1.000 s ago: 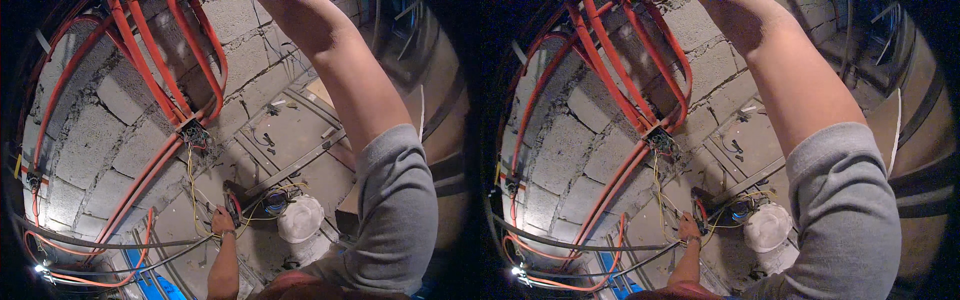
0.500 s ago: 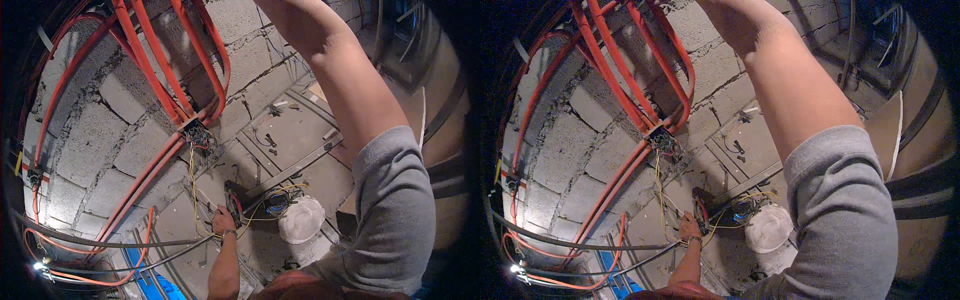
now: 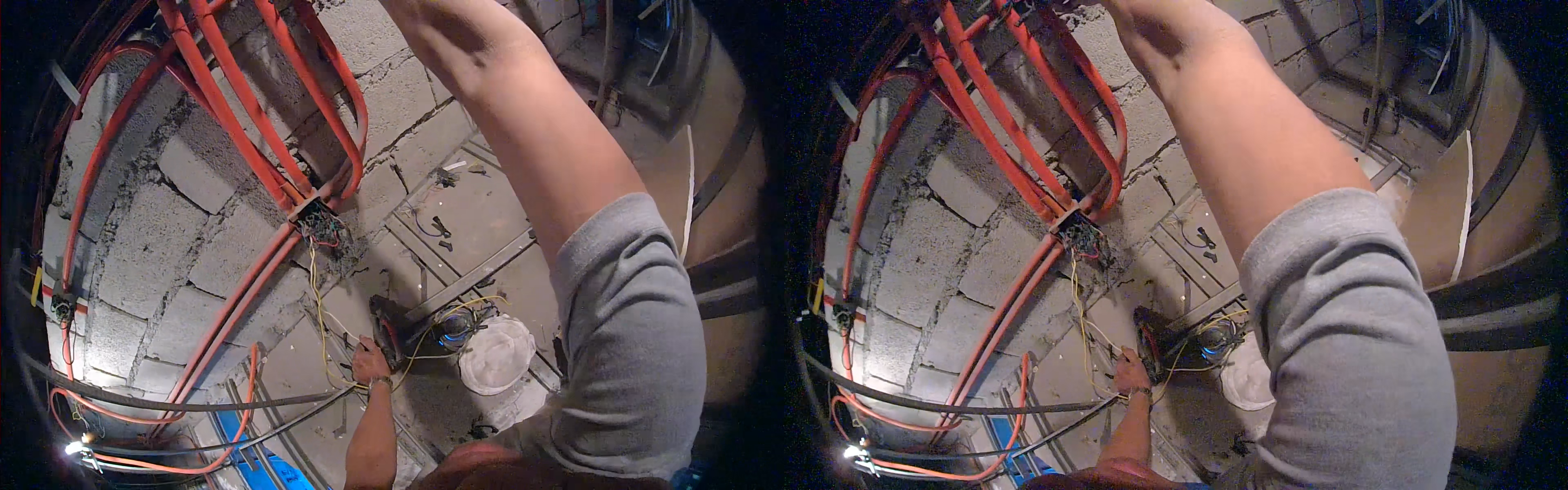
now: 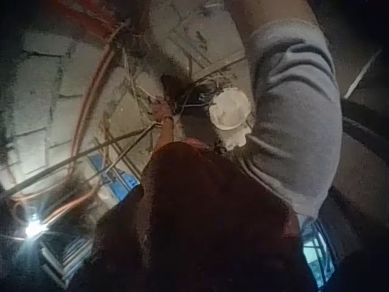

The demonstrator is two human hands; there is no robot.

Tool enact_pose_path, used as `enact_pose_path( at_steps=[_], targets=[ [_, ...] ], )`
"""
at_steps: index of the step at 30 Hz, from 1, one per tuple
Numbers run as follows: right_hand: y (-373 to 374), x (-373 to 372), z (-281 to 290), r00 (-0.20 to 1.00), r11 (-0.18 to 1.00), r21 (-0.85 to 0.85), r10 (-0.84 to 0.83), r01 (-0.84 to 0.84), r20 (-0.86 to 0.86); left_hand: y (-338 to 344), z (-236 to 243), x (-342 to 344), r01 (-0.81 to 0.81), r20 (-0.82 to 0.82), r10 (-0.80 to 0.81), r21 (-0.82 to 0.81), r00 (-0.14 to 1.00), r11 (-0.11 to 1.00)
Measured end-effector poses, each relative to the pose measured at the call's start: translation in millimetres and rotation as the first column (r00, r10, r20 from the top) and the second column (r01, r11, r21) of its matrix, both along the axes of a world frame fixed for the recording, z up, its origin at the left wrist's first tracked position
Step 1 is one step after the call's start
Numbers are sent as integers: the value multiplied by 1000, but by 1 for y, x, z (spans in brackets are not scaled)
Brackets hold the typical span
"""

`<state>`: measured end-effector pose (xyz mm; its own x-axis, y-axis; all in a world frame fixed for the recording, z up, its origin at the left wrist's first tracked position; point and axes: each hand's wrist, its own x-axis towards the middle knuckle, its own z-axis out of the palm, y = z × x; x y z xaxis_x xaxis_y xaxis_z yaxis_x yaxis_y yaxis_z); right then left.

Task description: The person uses pliers and their hands to pull, cut, and trim electrical wires extending from conduit pipes and a junction box.

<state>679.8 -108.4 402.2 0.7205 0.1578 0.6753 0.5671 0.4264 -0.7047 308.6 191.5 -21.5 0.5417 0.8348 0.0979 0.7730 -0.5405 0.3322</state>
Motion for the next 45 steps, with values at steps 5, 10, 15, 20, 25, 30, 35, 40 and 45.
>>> enact_pose_path(
  at_steps=[5,10,15,20,25,30,35,40,45],
  targets=[
    [2,-2,-11,1000,1000,-5,-19,19,7,2,-7,1,33,46,-35,53,998,998],
    [-1,-4,-21,1000,1000,4,-27,27,-3,8,-20,1,82,176,-91,56,980,995],
    [-1,-2,-26,999,999,9,-32,32,15,15,-29,-1,54,93,-66,122,994,991],
    [-9,4,-25,999,999,10,-42,41,35,6,-22,0,54,40,-59,110,997,992],
    [-9,5,-26,998,999,14,-35,34,47,15,-36,0,32,40,-38,139,998,990],
    [-5,7,-26,998,999,12,-33,33,51,18,-43,-2,47,108,-74,229,991,972],
    [-7,9,-22,997,999,3,-40,39,62,13,-40,3,15,43,-25,225,999,974],
    [-3,6,-18,997,999,1,-38,38,73,8,-25,1,19,81,-34,175,996,984],
    [-5,7,-9,994,998,-22,-61,63,96,6,-22,1,46,78,-60,171,995,984]
  ],
)
